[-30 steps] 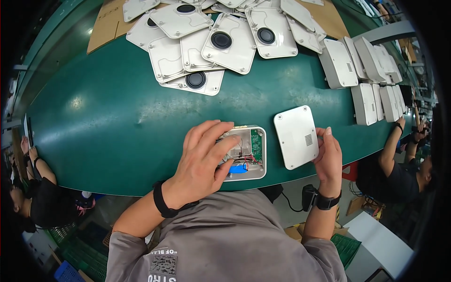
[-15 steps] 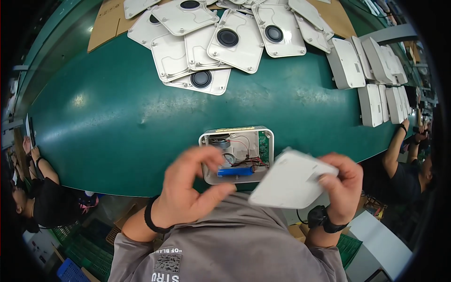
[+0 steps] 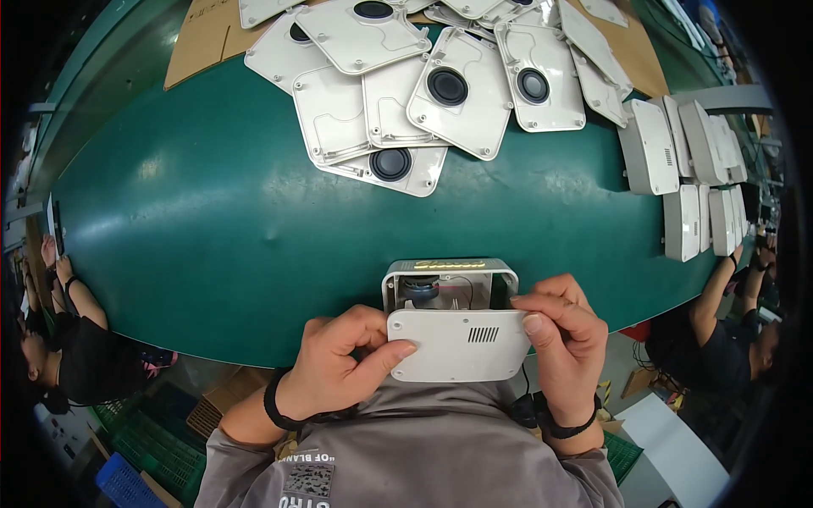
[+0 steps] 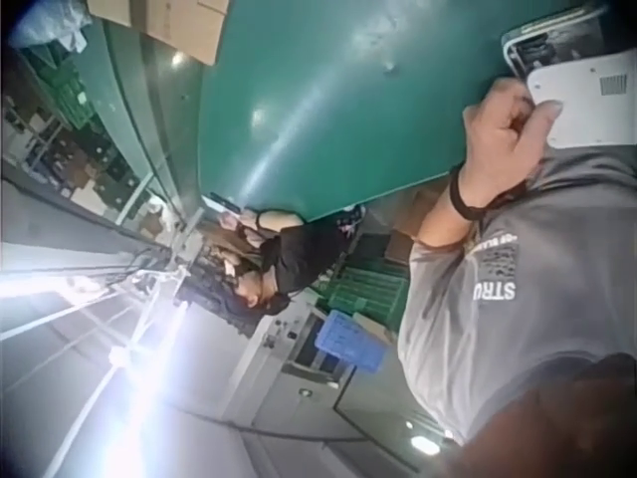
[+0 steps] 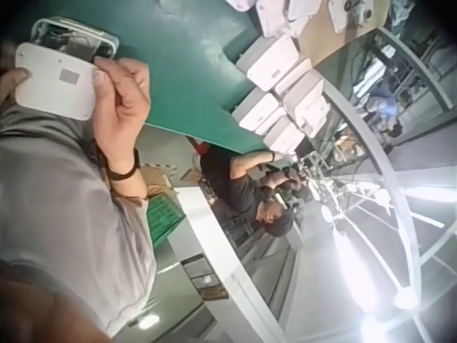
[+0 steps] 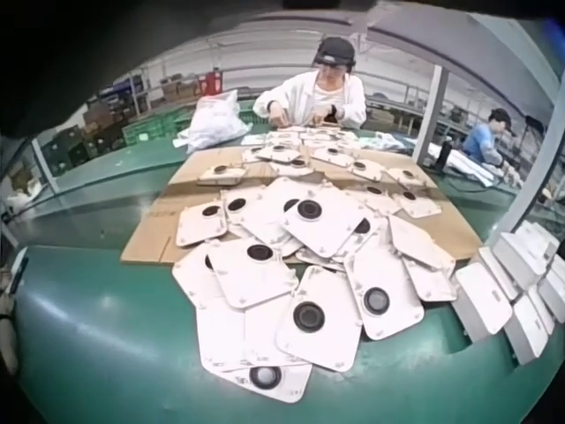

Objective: The person assembles a device by arranging internal wires and components within a white plastic housing before pressing a back cover into place. They then set the completed unit onto a stack and repeat the process with another device.

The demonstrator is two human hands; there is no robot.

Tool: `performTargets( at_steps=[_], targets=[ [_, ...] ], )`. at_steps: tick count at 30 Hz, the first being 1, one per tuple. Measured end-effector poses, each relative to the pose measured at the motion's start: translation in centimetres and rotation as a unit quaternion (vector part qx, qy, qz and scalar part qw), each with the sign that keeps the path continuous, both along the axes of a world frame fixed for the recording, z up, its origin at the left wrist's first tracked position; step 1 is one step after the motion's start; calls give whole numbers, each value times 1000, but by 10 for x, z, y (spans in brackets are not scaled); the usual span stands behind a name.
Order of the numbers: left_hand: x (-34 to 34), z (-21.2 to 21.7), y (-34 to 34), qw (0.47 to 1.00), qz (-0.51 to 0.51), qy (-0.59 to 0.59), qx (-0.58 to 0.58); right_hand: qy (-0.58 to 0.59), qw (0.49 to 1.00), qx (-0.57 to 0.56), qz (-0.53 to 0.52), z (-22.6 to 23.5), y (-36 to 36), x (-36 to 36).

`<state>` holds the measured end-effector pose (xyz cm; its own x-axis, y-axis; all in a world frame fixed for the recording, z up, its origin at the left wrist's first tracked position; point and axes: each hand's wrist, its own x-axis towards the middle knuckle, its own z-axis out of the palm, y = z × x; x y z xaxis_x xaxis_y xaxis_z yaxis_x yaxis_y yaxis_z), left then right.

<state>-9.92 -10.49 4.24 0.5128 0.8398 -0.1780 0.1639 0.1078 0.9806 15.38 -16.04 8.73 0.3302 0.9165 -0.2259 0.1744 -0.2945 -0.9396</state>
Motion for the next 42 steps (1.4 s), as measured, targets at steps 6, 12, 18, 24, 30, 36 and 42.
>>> performTargets(
  at_steps=[6, 12, 18, 24, 30, 36, 42],
  targets=[
    [1, -1, 12, 1000, 18, -2, -24, -117, 993, 11, 26, -8, 11, -5],
    [-2, -9, 22, 999, -14, 37, -19, -143, 990, -1, 21, -17, 20, -4],
    [3, -8, 24, 999, 3, 33, -33, -144, 989, -6, 26, -21, 21, -2],
    [4, -12, 23, 997, 9, 75, -14, -157, 987, -27, 11, -24, 21, -4],
    [8, -8, 38, 985, -24, 136, 101, -179, 983, 8, 30, -43, 21, -2],
    [11, -2, 39, 958, -31, 215, 185, -222, 974, 3, 38, -43, 22, -4],
    [45, 2, 29, 849, -230, 201, 430, -265, 963, 51, 22, -48, 23, -13]
  ],
)
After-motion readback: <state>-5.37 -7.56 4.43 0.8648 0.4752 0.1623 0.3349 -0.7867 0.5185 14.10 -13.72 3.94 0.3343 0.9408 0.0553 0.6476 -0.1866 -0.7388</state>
